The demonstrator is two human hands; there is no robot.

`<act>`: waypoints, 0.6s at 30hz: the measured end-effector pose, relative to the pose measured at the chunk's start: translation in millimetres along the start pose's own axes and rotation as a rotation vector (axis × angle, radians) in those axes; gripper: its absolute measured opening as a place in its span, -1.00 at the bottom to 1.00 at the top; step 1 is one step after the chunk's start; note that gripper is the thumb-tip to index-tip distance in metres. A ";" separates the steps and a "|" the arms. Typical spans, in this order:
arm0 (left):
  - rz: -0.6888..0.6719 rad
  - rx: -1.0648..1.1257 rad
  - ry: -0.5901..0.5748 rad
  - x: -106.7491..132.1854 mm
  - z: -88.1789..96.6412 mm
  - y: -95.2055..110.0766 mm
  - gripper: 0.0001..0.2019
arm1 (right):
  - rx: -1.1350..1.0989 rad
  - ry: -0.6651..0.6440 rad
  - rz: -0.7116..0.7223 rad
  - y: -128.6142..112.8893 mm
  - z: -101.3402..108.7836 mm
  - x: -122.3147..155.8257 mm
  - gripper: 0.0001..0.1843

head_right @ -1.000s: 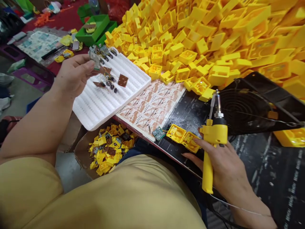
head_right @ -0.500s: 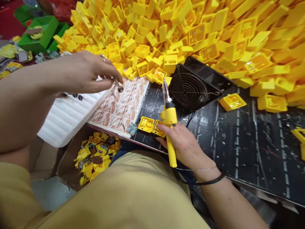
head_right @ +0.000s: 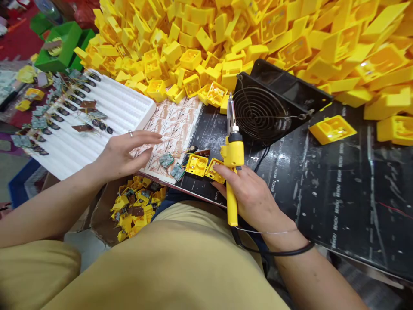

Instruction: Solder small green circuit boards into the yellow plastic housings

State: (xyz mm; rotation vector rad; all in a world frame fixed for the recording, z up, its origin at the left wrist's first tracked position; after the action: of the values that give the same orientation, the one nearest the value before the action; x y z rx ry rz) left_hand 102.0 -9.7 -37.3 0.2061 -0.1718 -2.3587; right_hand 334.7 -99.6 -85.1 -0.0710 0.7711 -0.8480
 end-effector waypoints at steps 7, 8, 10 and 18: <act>0.217 -0.051 -0.246 -28.4 -45.0 -1.7 -0.65 | 0.023 -0.011 -0.022 2.2 -4.0 4.9 -0.52; 0.230 -0.001 -0.236 -30.6 -47.8 -2.7 -0.70 | 0.028 -0.013 -0.021 1.5 -3.3 5.2 -0.51; 0.266 0.130 -0.198 -32.0 -49.5 -6.5 -0.75 | 0.035 -0.007 -0.013 -1.3 1.1 4.0 -0.48; 0.302 0.438 -0.115 -34.4 -44.5 -12.4 -0.75 | 0.045 -0.069 0.055 -7.7 1.7 -50.1 -0.69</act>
State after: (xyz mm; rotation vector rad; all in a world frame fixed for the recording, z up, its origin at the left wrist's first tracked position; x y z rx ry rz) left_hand 126.7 20.4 -79.7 0.2351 -0.7265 -2.0074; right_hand 310.1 -70.2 -51.8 -0.0385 0.6860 -0.8065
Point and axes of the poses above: each hand's wrist, its own x-axis away from the middle knuckle, its own z-axis out of the back of the hand, y = z × x, the point moved 7 cm from there along -x, towards the middle knuckle, and after that the axes turned 7 degrees about -x, right-handed, at the moved point
